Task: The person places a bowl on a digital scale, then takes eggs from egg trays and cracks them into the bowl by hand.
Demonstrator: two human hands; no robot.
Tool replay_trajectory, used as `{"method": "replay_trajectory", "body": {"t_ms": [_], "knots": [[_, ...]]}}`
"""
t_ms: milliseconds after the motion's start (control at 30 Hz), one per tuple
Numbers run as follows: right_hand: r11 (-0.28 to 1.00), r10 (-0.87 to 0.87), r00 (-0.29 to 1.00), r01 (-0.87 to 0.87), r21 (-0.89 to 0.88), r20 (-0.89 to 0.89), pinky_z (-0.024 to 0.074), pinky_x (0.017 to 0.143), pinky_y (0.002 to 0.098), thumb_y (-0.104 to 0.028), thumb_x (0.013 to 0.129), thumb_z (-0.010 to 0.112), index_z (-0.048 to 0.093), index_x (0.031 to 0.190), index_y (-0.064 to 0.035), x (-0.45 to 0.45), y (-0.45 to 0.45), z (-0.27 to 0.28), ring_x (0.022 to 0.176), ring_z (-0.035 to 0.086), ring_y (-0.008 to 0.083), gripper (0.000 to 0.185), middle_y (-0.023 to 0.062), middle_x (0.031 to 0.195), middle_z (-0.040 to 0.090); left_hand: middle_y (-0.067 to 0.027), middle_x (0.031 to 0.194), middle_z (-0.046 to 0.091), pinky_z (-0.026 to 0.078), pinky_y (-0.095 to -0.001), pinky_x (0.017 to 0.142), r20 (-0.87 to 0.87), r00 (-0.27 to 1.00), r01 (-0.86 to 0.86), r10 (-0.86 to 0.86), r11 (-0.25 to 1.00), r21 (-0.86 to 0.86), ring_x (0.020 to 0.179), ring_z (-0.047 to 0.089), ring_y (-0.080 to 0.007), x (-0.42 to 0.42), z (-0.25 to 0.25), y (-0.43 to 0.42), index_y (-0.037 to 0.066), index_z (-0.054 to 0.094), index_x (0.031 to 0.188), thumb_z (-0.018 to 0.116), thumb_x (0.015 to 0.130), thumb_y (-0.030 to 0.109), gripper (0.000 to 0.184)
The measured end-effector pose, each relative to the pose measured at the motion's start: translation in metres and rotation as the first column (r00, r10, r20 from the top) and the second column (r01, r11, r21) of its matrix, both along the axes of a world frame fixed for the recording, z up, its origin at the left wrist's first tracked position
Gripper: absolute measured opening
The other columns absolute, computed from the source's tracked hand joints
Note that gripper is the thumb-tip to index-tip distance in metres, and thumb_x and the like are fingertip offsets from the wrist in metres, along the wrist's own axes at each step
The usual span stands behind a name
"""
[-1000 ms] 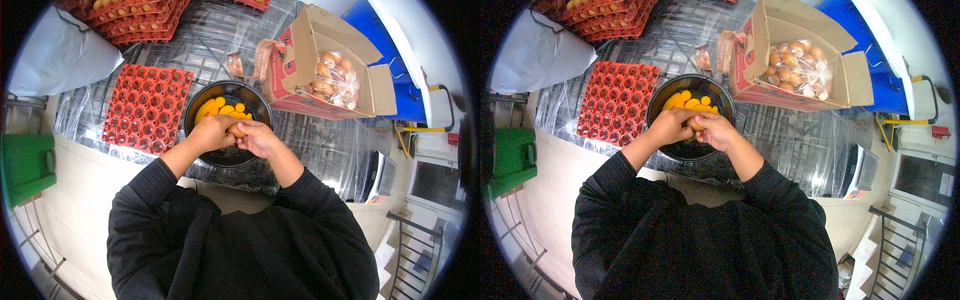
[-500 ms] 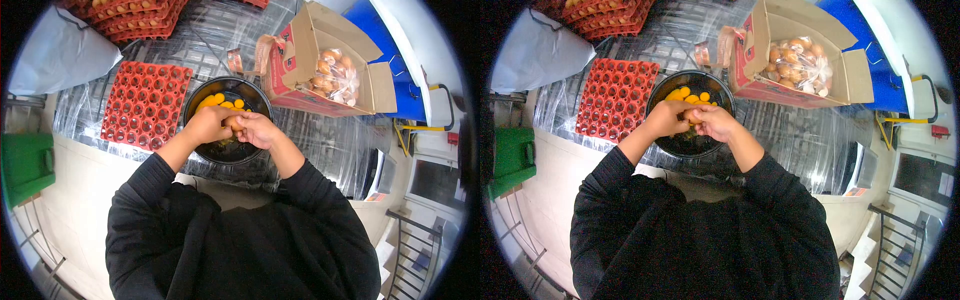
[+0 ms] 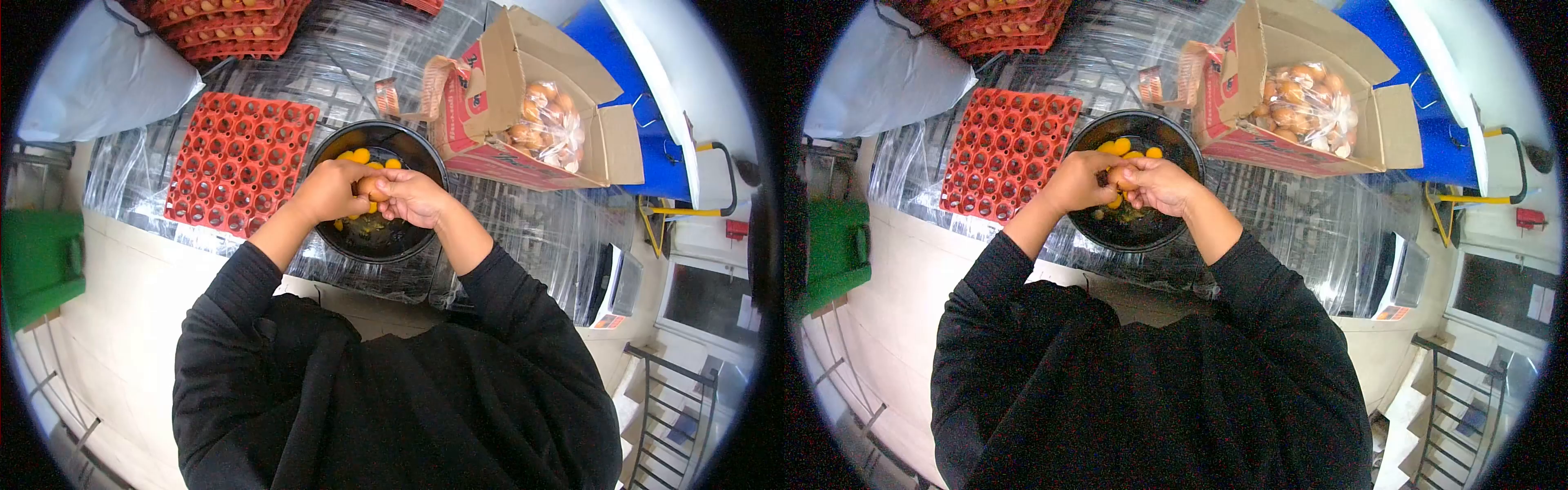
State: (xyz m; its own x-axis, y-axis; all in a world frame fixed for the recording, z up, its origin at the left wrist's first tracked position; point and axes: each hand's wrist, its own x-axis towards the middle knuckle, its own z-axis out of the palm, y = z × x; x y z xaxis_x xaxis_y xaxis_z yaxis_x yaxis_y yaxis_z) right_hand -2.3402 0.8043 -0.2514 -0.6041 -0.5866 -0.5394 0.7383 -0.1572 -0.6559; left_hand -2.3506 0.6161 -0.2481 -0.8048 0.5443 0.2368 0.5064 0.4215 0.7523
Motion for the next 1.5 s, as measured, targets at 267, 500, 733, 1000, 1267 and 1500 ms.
{"method": "replay_trajectory", "body": {"t_ms": [267,500,733,1000,1267,1500], "knots": [[0.999,0.030,0.999,-0.031,-0.025,-0.039,0.0412,0.054,0.0224,-0.028,0.082,0.059,0.051,0.107,-0.0054,-0.003,-0.001,-0.004,0.065,0.051,0.0104,0.035,0.0014,0.087,0.057,-0.0133,0.079,0.063,0.049,-0.0347,0.068,0.053,0.999,-0.010,0.009,1.000,0.026,0.071,0.061,-0.0284,-0.001,-0.001,-0.004,0.008,0.065,0.093,0.066,0.055,0.015,0.038],[0.999,0.026,0.999,-0.027,-0.020,-0.043,0.0404,0.053,0.0214,-0.029,0.082,0.059,0.051,0.107,-0.0058,-0.001,-0.002,-0.004,0.064,0.050,0.0093,0.035,0.0010,0.087,0.056,-0.0125,0.077,0.063,0.049,-0.0329,0.065,0.063,0.998,-0.006,0.003,0.999,0.044,0.066,0.061,-0.0265,-0.002,0.001,-0.006,0.009,0.065,0.094,0.066,0.054,0.015,0.040],[0.997,0.059,0.997,-0.061,-0.038,-0.047,0.0403,0.054,0.0211,-0.027,0.084,0.058,0.050,0.109,-0.0058,-0.004,0.001,-0.006,0.064,0.050,0.0089,0.034,0.0003,0.086,0.055,-0.0122,0.076,0.063,0.050,-0.0321,0.063,0.103,0.995,0.001,-0.005,0.999,0.040,0.065,0.062,-0.0246,-0.005,0.000,-0.008,0.010,0.065,0.094,0.066,0.055,0.014,0.040],[0.952,0.271,0.947,-0.237,0.195,-0.170,0.0421,0.052,0.0220,-0.019,0.084,0.055,0.050,0.110,-0.0043,-0.013,0.000,-0.011,0.063,0.051,0.0091,0.030,0.0005,0.080,0.054,-0.0116,0.078,0.063,0.050,-0.0336,0.065,0.004,1.000,0.025,-0.025,1.000,-0.011,0.069,0.061,-0.0262,-0.006,-0.014,-0.013,0.009,0.065,0.094,0.065,0.057,0.015,0.037],[0.764,0.555,0.724,-0.248,0.596,-0.409,0.0422,0.047,0.0222,-0.027,0.078,0.063,0.054,0.106,-0.0050,-0.022,-0.005,-0.009,0.054,0.051,0.0093,0.037,0.0019,0.074,0.056,-0.0129,0.088,0.063,0.049,-0.0351,0.073,-0.007,0.996,0.085,-0.086,0.993,-0.081,0.080,0.061,-0.0285,-0.007,-0.011,-0.015,0.006,0.063,0.095,0.066,0.060,0.013,0.036],[0.889,0.097,0.924,0.086,0.450,-0.369,0.0384,0.040,0.0215,-0.027,0.076,0.064,0.059,0.095,-0.0034,-0.013,-0.029,0.027,0.048,0.047,0.0075,0.031,0.0003,0.065,0.055,-0.0153,0.091,0.063,0.050,-0.0292,0.069,0.160,0.986,-0.035,0.046,0.997,-0.071,0.078,0.063,-0.0221,-0.007,0.040,-0.015,0.002,0.062,0.096,0.068,0.064,0.010,0.033]]}}
